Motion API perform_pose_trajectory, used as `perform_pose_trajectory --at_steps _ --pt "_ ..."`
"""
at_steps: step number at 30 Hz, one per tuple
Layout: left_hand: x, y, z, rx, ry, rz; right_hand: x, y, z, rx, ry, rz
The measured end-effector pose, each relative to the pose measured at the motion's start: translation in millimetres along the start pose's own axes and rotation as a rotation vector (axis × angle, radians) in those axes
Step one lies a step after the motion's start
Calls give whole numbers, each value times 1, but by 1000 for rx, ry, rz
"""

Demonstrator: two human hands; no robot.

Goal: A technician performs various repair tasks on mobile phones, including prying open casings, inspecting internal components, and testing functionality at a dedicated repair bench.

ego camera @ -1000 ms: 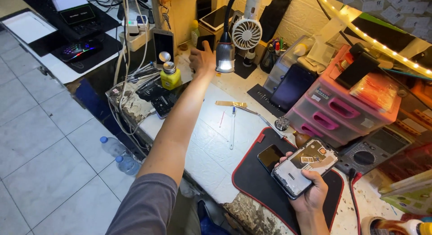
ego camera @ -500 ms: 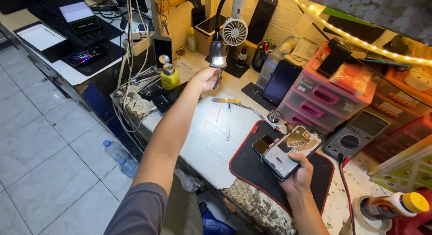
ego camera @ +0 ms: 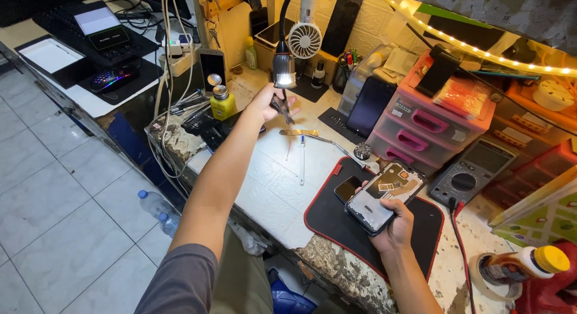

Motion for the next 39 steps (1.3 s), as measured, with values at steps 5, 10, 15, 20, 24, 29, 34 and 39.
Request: perform_pose_trajectory --at_steps 5,10,15,20,24,29,34,39 --pt "34 12 60 -379 260 148 0 2 1 23 -60 48" --pt "36 31 24 -489 443 254 12 4 18 26 -93 -22" --pt "7 43 -48 -424 463 574 5 9 12 -90 -148 85" --pt "8 47 -66 -377 627 820 3 8 5 0 -43 -19" --pt "5 12 -112 -303 481 787 4 9 5 6 -46 -12" --pt "-18 -51 -174 -300 225 762 9 7 10 110 -13 -129" --pt "-63 -109 -245 -290 -85 721 20 9 15 165 107 -233" --pt "-87 -128 -290 -329 -236 813 5 12 4 296 -5 -293"
Point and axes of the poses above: each hand's wrist, its own z-axis towards the middle knuckle, its own x-axis out of the back of the hand, y = z × x, the point moved 7 cm from there along z, towards the middle knuckle, and after that the axes turned 15 degrees about y, right-handed, at the moved point
